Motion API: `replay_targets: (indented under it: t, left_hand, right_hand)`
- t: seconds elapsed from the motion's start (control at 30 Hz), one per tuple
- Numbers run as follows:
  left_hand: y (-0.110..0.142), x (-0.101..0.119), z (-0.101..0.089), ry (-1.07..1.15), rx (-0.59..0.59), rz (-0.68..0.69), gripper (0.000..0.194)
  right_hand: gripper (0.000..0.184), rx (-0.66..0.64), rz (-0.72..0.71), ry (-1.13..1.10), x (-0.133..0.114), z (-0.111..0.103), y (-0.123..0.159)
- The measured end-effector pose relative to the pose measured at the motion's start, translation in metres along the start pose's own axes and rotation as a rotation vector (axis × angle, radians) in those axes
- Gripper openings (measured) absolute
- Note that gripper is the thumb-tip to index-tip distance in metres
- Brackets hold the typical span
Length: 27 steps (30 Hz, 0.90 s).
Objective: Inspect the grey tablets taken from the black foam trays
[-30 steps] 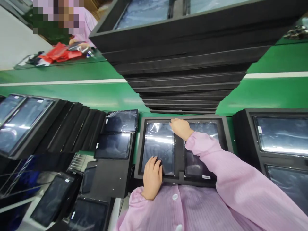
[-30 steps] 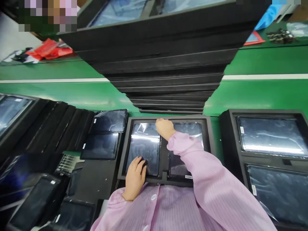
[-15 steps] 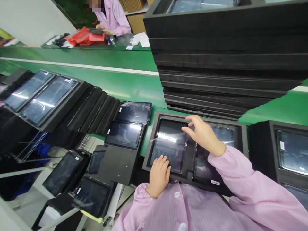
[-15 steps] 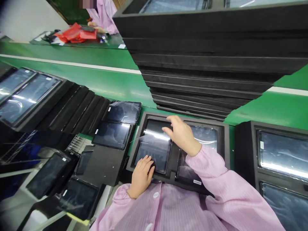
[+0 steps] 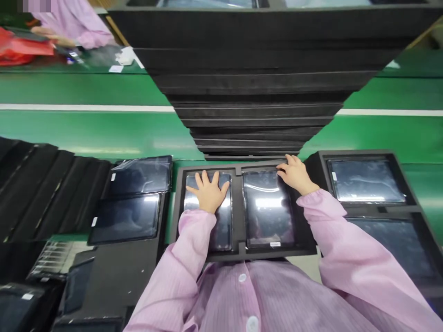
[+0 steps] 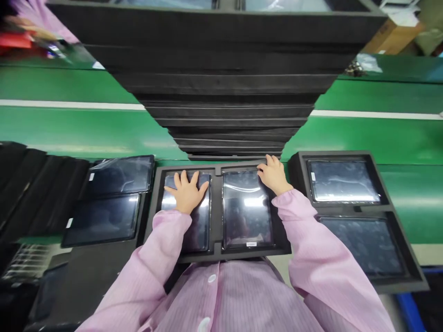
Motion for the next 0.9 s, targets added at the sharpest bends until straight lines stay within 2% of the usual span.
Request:
replay_targets:
  t: [0.07,0.13,0.2,0.23,0.3,0.37,0.43,0.5,0.53,0.57,0.6,0.67,0.7,0.73,0.8,0.9]
  left_hand:
    - [0.009,0.006,0.002,0.044,0.045,0.052,0.053]
    - [0.029,0.017,0.006,0.151,0.075,0.208,0.047]
    - [0.054,0.029,0.012,0.329,0.035,0.331,0.038]
    - [0.065,0.032,0.018,0.438,-0.025,0.323,0.037]
    - [0.083,0.032,0.030,0.671,-0.189,0.157,0.048]
    - [0.096,0.027,0.040,0.887,-0.336,-0.056,0.067]
    - [0.104,0.023,0.040,1.037,-0.436,-0.141,0.072]
    - [0.108,0.020,0.036,1.085,-0.556,-0.087,0.048]
    - [0.111,0.018,0.035,1.085,-0.620,-0.051,0.031]
    - [0.113,0.015,0.034,1.085,-0.675,-0.029,0.020]
    - [0.114,0.013,0.034,1.097,-0.704,-0.028,0.021]
    - [0.109,0.009,0.034,1.168,-0.667,-0.069,0.024]
    - [0.104,0.009,0.034,1.197,-0.614,-0.087,0.028]
    - [0.098,0.011,0.034,1.199,-0.553,-0.080,0.036]
    - [0.081,0.021,0.035,1.077,-0.428,0.029,0.057]
    - [0.057,0.038,0.035,0.718,-0.269,0.351,0.074]
  right_hand:
    - [0.015,-0.020,0.037,-0.047,0.001,0.005,-0.001]
    - [0.013,-0.032,0.079,-0.095,0.001,0.006,-0.004]
    - [0.015,-0.029,0.105,-0.115,-0.003,0.001,-0.003]
    - [0.019,-0.036,0.089,-0.119,-0.009,-0.003,0.000]
    - [0.027,-0.104,-0.023,-0.147,-0.031,-0.013,0.014]
    - [0.030,-0.248,-0.220,-0.223,-0.064,-0.027,0.044]
    - [0.022,-0.413,-0.427,-0.343,-0.097,-0.044,0.087]
    - [0.013,-0.543,-0.584,-0.535,-0.116,-0.062,0.128]
    - [0.012,-0.580,-0.599,-0.697,-0.117,-0.070,0.142]
    - [0.014,-0.551,-0.558,-0.811,-0.111,-0.073,0.150]
    - [0.018,-0.466,-0.474,-0.867,-0.098,-0.073,0.153]
    - [0.027,-0.227,-0.300,-0.748,-0.065,-0.064,0.153]
    - [0.031,-0.150,-0.275,-0.634,-0.053,-0.057,0.155]
    - [0.037,-0.133,-0.305,-0.536,-0.046,-0.047,0.157]
    - [0.048,-0.216,-0.444,-0.436,-0.047,-0.028,0.163]
    - [0.057,-0.298,-0.559,-0.354,-0.055,-0.016,0.162]
Point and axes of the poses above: each hand's wrist, its own y-axis away from the middle knuckle, its own z-axis out of the palm, x = y × z, the point moved 6 cm from there along -y, towards the middle knuckle, and after that the axes turned 5 degrees about -y, right-handed, at the moved point
